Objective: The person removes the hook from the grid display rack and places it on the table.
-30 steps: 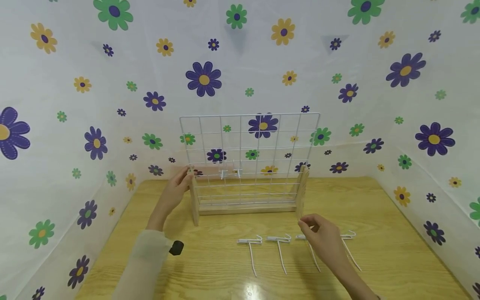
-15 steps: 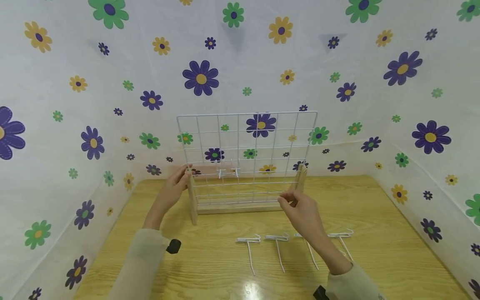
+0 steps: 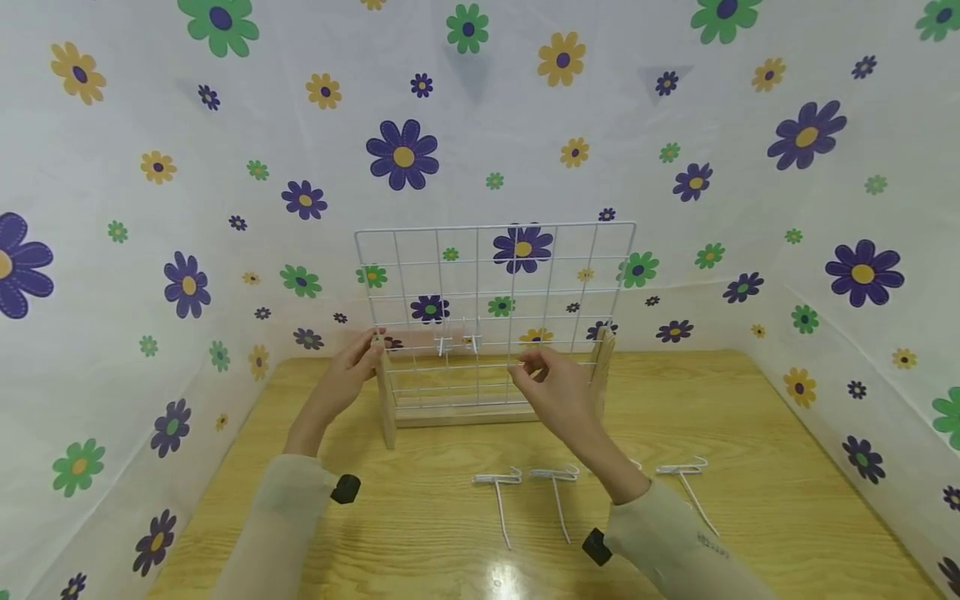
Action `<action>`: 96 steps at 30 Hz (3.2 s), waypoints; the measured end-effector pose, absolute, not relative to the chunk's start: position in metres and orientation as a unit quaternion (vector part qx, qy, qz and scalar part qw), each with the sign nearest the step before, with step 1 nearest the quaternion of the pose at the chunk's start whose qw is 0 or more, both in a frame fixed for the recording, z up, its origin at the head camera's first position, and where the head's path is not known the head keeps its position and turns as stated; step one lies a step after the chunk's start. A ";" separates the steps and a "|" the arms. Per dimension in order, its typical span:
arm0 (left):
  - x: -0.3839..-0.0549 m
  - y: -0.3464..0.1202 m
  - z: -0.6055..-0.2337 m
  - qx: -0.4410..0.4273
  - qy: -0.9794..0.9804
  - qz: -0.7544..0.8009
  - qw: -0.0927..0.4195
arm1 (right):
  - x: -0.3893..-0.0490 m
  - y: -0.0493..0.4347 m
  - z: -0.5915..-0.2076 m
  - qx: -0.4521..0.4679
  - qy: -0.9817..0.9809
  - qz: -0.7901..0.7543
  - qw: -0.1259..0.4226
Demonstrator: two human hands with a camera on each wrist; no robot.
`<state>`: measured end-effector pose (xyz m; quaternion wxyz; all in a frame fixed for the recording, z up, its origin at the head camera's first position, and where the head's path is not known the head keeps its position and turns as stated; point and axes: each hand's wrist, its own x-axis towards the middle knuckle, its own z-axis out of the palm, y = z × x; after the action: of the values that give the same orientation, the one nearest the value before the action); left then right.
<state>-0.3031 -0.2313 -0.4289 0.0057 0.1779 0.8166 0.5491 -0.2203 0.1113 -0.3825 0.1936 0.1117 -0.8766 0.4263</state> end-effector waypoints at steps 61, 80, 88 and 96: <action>-0.301 -0.230 -0.434 0.151 0.821 0.550 -0.008 | -0.261 0.061 -0.398 0.160 -0.816 0.437 0.342; -0.275 -0.219 -0.398 0.142 0.816 0.560 0.011 | -0.266 0.068 -0.394 0.181 -0.780 0.479 0.361; -0.276 -0.220 -0.400 0.142 0.812 0.566 0.009 | -0.264 0.075 -0.391 0.196 -0.762 0.493 0.371; -0.276 -0.218 -0.399 0.139 0.814 0.564 0.008 | -0.259 0.082 -0.389 0.202 -0.755 0.495 0.379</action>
<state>-0.2756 -0.2178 -0.3987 0.0083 0.1390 0.8136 0.5644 -0.2591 0.0821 -0.3890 0.3794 0.2020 -0.7549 0.4954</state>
